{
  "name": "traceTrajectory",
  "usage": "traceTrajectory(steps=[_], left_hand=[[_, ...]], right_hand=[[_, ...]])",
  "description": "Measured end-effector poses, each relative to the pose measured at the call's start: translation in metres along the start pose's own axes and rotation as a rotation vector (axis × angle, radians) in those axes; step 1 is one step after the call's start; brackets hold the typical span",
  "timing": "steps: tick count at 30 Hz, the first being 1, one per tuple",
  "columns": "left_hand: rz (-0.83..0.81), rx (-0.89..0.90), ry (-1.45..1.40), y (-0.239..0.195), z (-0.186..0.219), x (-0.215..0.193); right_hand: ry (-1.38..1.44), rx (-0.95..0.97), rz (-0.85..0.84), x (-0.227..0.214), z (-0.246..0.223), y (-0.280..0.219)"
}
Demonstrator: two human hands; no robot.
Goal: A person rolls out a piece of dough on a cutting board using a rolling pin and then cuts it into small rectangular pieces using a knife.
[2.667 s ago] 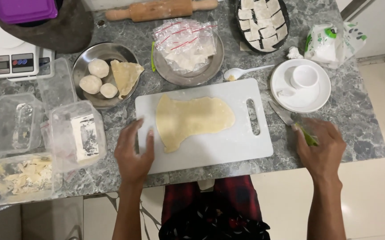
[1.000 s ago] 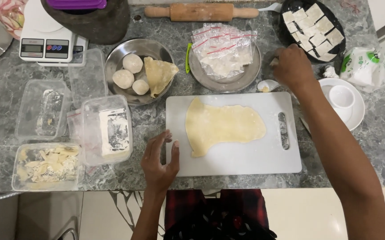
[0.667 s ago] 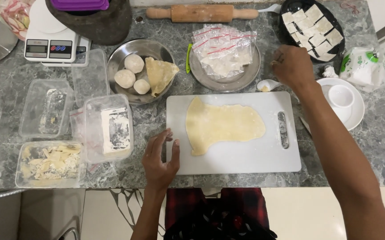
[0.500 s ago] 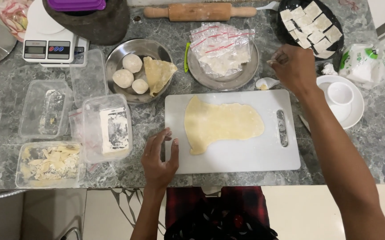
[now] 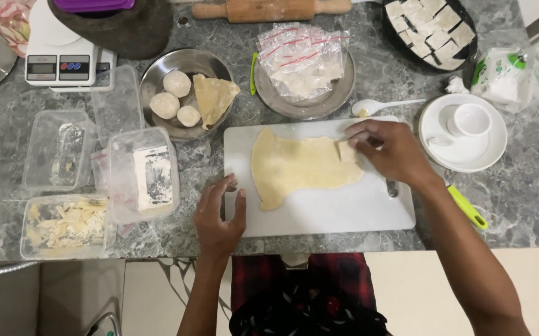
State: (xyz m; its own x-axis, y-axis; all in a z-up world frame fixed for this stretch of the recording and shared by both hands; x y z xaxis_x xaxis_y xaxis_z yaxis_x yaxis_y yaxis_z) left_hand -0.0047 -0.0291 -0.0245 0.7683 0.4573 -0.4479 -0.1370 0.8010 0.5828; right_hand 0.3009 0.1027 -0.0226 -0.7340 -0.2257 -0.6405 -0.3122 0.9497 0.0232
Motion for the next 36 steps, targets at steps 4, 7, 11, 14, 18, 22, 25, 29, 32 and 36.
traceTrajectory(steps=[4, 7, 11, 14, 18, 22, 25, 29, 32, 36], left_hand=[[-0.018, -0.017, -0.033, 0.011, 0.015, 0.001], [-0.055, -0.025, -0.043, 0.014, 0.021, 0.004], [-0.099, -0.044, -0.089, 0.023, 0.028, 0.008], [-0.110, -0.049, -0.092, 0.020, 0.025, 0.011], [-0.092, -0.061, -0.060, 0.003, 0.001, 0.015], [-0.084, -0.062, -0.012, -0.005, -0.005, 0.013], [-0.032, -0.073, -0.012, -0.007, -0.007, 0.006], [-0.025, -0.066, 0.023, -0.009, -0.008, 0.009], [-0.033, -0.039, 0.020, -0.008, -0.005, 0.011], [-0.026, -0.023, 0.013, -0.006, 0.000, 0.009]], right_hand=[[0.026, -0.057, -0.117, 0.018, -0.031, 0.001], [-0.010, -0.021, -0.200, 0.025, -0.039, -0.003], [-0.065, -0.005, -0.223, 0.024, -0.036, -0.007], [-0.056, 0.020, -0.210, 0.016, -0.041, -0.012], [-0.099, 0.026, -0.209, 0.004, -0.030, -0.011], [-0.159, 0.092, -0.185, -0.010, -0.024, -0.014], [-0.109, 0.072, -0.134, -0.021, -0.013, -0.017], [-0.145, 0.063, -0.101, -0.021, -0.009, -0.014], [-0.151, 0.026, -0.106, -0.015, -0.016, -0.005], [-0.203, -0.121, -0.073, -0.003, -0.023, 0.011]])
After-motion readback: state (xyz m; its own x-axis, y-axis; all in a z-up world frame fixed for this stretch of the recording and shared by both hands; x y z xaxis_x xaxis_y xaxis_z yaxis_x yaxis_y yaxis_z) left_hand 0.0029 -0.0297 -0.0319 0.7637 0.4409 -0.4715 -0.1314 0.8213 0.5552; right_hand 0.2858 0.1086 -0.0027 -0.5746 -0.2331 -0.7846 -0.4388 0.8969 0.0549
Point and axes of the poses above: each hand's wrist, its own y-axis towards the middle knuckle, its own x-axis out of the palm, z = x × y, the point moved 10 cm from there along y, towards the middle knuckle, and after that the axes turned 3 degrees about -y, right-handed, at the moved point
